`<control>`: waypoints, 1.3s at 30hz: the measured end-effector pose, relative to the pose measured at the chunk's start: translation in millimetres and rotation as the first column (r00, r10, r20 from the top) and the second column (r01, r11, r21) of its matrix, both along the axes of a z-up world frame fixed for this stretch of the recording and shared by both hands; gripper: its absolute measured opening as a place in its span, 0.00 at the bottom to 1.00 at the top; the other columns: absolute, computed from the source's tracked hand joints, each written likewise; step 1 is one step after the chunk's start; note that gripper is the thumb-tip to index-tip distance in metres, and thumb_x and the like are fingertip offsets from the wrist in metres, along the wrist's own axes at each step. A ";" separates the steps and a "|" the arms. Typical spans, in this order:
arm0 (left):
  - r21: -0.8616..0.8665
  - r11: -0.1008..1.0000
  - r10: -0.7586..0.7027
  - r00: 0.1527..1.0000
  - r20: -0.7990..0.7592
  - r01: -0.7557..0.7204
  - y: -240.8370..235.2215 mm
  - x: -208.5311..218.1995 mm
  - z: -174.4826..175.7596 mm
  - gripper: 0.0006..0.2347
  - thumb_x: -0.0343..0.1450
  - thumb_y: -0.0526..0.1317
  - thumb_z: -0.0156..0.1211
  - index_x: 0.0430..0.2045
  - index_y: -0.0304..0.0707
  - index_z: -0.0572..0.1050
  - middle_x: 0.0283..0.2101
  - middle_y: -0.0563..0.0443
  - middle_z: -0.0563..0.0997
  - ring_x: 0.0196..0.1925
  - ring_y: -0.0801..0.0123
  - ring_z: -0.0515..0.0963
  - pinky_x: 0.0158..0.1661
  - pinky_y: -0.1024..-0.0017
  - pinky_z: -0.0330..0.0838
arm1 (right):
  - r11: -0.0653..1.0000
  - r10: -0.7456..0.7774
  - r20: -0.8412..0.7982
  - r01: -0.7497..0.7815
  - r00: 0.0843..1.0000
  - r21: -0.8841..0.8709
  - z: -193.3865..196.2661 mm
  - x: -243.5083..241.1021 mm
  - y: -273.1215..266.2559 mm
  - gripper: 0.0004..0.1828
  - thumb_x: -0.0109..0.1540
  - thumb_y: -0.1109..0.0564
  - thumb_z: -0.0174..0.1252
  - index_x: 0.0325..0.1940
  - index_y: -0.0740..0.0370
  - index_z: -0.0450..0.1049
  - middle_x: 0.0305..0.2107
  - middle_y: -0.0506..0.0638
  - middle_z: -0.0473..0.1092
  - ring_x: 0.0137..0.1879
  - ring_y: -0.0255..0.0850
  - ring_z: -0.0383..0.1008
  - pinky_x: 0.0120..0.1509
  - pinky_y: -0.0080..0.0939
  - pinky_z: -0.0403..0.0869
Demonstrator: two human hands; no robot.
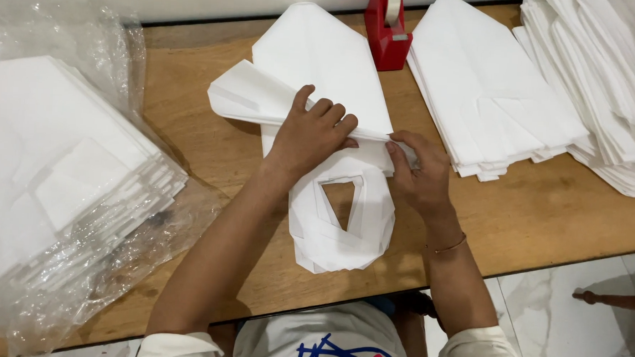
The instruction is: The person folds white plastic shopping bags on a wooden table. They repeatedly pick up a bag, fold it into a compact shape, and place it on a stack. The person also handles stacks of bags wrapped in clear plastic film.
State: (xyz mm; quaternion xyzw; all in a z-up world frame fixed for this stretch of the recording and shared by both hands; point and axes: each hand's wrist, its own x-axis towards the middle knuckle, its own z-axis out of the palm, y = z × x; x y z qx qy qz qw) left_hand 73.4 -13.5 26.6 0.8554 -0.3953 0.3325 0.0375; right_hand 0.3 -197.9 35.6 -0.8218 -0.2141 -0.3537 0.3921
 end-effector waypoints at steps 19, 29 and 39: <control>0.195 0.957 0.198 0.976 0.096 -0.213 84.0 -34.5 62.2 0.11 0.68 0.53 0.43 0.23 0.49 0.62 0.24 0.59 0.68 0.30 0.74 0.72 0.47 0.68 0.59 | 0.951 0.040 -0.187 -0.095 0.981 -0.294 95.1 -34.8 25.4 0.17 0.53 0.63 0.57 0.45 0.71 0.67 0.30 0.63 0.69 0.38 0.58 0.70 0.42 0.52 0.68; 0.097 0.979 0.133 0.919 0.371 -0.181 116.9 -63.0 82.6 0.13 0.65 0.53 0.49 0.20 0.47 0.62 0.21 0.58 0.64 0.25 0.72 0.69 0.40 0.70 0.63 | 0.553 -0.092 -0.536 -0.405 0.839 -0.728 143.6 -26.9 86.6 0.07 0.58 0.60 0.42 0.39 0.63 0.63 0.20 0.59 0.70 0.26 0.55 0.72 0.30 0.48 0.69; 0.107 0.930 0.287 0.878 0.382 -0.351 185.9 -92.9 94.8 0.14 0.65 0.55 0.50 0.20 0.48 0.62 0.22 0.60 0.65 0.27 0.74 0.70 0.39 0.74 0.64 | 0.444 -0.138 -0.648 -0.538 0.749 -0.716 144.3 -41.2 106.5 0.06 0.58 0.58 0.41 0.37 0.58 0.64 0.17 0.52 0.70 0.23 0.45 0.73 0.29 0.37 0.72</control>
